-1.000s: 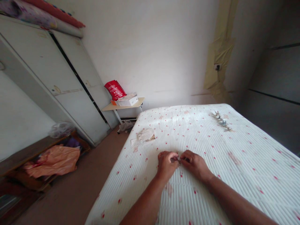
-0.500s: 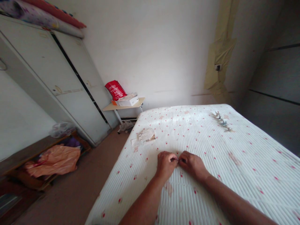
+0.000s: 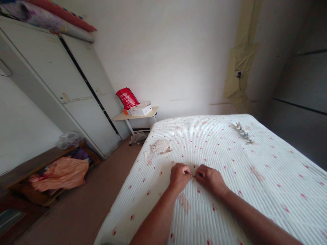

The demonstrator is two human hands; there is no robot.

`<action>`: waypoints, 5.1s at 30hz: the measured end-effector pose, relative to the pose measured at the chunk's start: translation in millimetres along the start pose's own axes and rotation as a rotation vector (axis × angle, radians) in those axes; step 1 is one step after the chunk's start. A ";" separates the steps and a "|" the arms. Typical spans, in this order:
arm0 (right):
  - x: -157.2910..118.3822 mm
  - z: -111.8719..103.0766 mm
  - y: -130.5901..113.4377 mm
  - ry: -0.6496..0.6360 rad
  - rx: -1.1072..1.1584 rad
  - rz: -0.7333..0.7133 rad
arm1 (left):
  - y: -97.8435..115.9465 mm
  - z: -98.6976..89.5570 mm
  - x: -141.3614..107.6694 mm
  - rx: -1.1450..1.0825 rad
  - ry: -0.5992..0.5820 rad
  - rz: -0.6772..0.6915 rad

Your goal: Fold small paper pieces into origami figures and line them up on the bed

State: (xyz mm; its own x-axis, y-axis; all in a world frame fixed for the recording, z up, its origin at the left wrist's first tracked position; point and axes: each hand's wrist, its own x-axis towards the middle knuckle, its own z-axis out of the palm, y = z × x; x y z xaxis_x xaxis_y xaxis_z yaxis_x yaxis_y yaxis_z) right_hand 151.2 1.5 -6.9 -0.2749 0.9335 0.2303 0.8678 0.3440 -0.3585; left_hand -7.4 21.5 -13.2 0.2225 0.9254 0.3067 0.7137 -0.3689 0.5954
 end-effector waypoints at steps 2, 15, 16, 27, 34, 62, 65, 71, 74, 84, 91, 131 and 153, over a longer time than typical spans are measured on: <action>-0.2 -1.3 -0.9 -0.012 0.001 0.004 | 1.3 -2.0 -0.2 0.026 -0.007 -0.002; -1.0 -5.7 -4.3 -0.057 0.045 0.038 | 3.3 -3.0 -1.5 0.012 0.005 -0.002; -1.0 -6.4 -5.3 -0.057 0.031 0.041 | 3.0 -3.1 -1.5 0.013 0.003 -0.002; -2.5 -6.2 -8.4 -0.028 -0.054 0.027 | 6.8 -1.0 -5.4 0.126 0.043 -0.031; -1.7 -1.7 -5.2 -0.009 -0.054 0.013 | 10.9 -0.1 -9.3 0.211 0.072 -0.020; -1.7 -7.3 -7.3 -0.060 0.057 0.056 | 5.9 -15.3 -10.7 0.337 0.066 0.323; -2.2 -7.9 -7.3 -0.059 0.074 0.062 | 5.6 -15.4 -11.3 0.302 0.063 0.301; -5.0 -11.7 -3.1 -0.062 0.193 0.049 | 6.0 -14.5 -12.9 0.237 0.073 0.269; -6.2 -11.1 2.7 -0.067 0.260 0.034 | 7.3 -13.8 -13.7 0.217 0.070 0.279; -6.7 -4.8 11.2 -0.002 0.349 -0.001 | 8.0 -8.9 -13.2 0.170 0.076 0.254; -7.9 -8.2 6.1 -0.015 0.328 -0.010 | 11.6 -6.5 -11.8 0.145 0.063 0.233; -7.6 -4.8 -0.9 0.022 0.002 0.028 | 18.1 1.2 -4.0 0.157 -0.037 0.028; -8.6 -11.1 9.0 -0.031 0.271 -0.011 | 16.8 1.7 -8.8 0.060 0.017 0.076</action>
State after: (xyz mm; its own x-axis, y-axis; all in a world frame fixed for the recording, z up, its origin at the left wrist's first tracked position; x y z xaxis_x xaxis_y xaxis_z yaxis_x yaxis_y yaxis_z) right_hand 166.0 -4.5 -2.1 -0.2998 0.9308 0.2092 0.7232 0.3648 -0.5865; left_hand 3.8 7.3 -7.1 0.2671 0.8931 0.3619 0.7338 -0.4319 0.5244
